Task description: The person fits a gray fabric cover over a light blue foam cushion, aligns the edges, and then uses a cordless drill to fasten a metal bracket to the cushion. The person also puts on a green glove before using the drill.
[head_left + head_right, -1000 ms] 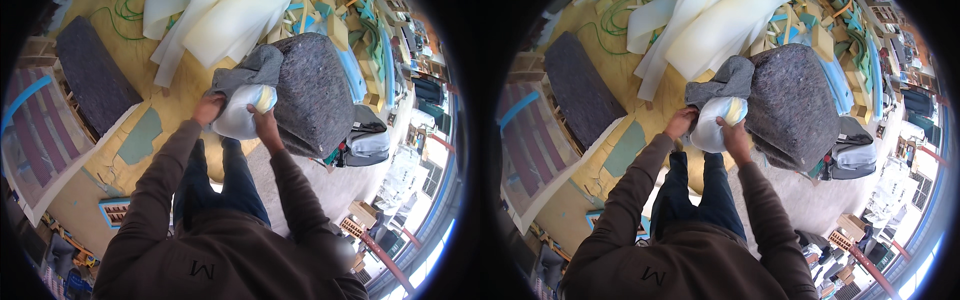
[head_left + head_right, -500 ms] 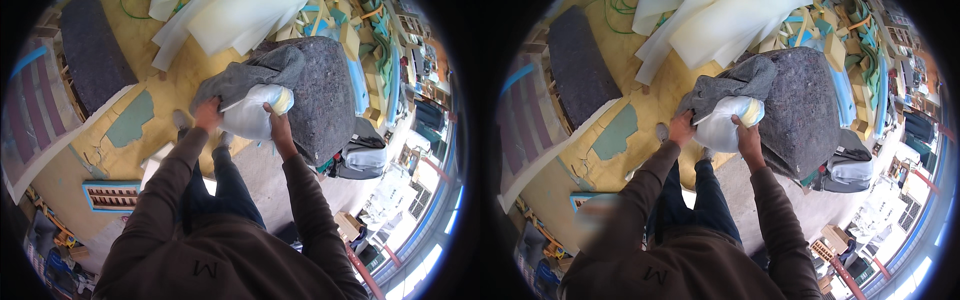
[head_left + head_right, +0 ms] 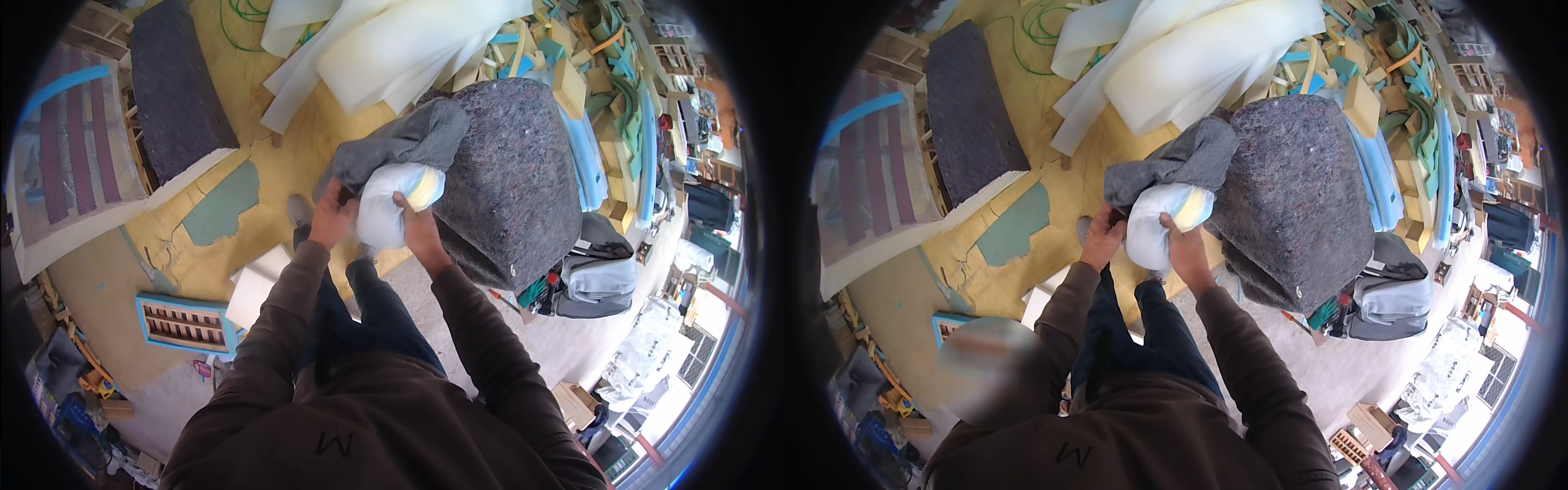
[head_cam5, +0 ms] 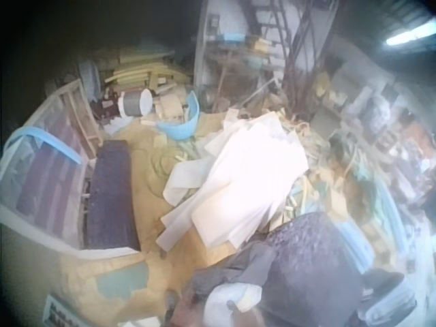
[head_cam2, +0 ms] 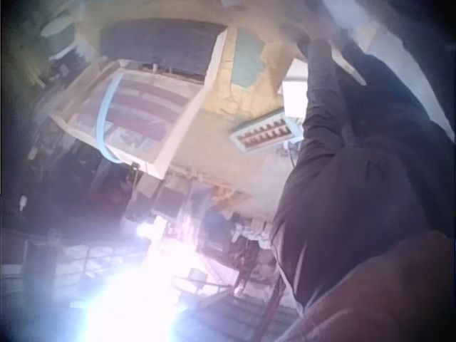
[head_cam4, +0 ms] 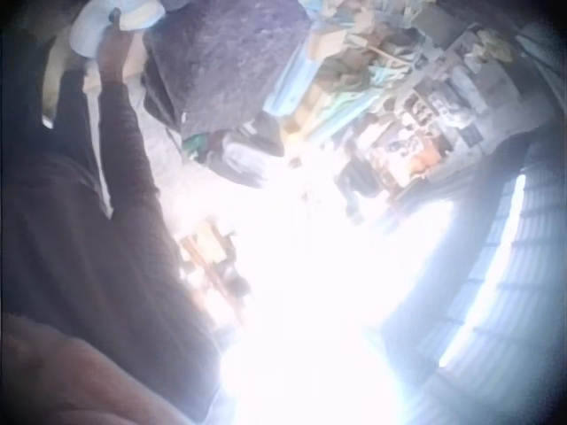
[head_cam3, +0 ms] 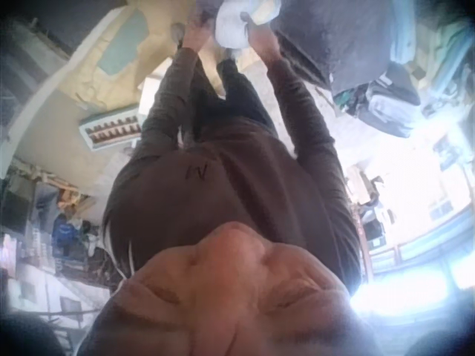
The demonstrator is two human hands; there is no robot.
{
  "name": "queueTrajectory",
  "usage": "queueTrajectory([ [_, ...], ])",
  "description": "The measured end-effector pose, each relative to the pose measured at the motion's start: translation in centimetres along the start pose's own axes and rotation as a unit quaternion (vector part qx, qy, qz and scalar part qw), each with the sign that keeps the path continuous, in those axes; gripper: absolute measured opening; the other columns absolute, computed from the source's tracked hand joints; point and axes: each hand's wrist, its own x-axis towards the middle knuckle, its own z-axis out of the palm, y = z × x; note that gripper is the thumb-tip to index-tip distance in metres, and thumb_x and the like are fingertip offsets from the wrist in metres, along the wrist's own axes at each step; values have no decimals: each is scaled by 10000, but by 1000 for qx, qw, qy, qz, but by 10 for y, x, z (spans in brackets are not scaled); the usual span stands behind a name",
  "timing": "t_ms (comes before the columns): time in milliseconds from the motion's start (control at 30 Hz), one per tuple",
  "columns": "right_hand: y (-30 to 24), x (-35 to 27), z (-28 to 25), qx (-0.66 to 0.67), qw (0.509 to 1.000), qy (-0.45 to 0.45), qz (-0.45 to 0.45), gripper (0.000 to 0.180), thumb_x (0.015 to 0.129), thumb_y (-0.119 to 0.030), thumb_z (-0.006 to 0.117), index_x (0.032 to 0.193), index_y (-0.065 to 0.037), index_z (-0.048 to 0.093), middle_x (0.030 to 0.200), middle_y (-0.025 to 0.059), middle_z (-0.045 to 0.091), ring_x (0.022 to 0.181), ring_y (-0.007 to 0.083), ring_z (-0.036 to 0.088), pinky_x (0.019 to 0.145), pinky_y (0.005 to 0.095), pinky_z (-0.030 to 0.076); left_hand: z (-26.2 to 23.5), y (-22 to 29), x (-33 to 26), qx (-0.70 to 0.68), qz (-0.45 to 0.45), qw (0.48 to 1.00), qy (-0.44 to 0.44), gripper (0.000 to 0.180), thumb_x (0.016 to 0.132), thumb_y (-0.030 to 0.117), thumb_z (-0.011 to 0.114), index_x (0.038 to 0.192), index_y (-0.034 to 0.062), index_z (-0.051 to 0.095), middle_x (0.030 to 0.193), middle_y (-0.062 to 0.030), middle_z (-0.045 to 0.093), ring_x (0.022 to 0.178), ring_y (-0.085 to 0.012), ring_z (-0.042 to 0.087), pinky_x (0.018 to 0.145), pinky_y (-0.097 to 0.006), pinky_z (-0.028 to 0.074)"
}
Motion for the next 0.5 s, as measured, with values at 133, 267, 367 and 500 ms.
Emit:
queueTrajectory([
  [133,-3,-13,-1,-8,991,-45,125,511,1114,-426,738,1435,-33,676,1167,8,727,1019,120,652,910,301,530,15,32,-22,81,131,978,142,352,970,164,814,1277,43,693,1080,-150,748,928,-300,745,838,-393,588],
  [267,-40,-23,7,99,984,-106,106,597,1100,-511,737,1518,-95,640,1244,14,728,1054,110,674,883,302,558,13,65,-48,203,130,956,167,267,974,63,796,1236,39,749,1102,-164,727,990,-325,759,864,-387,598],
  [367,-73,-37,0,123,980,-91,125,661,1104,-515,733,1588,-96,570,1363,33,705,1138,120,691,892,318,584,10,71,-38,171,224,951,123,300,988,13,767,1287,20,747,1171,-168,751,1099,-319,772,941,-388,611],
  [500,-71,-34,-6,160,980,-25,117,597,1106,-396,767,1548,-36,593,1372,37,717,1207,138,693,920,345,595,11,59,-14,203,195,959,13,314,1000,19,740,1313,6,736,1177,-173,776,1096,-313,776,981,-387,609],
])
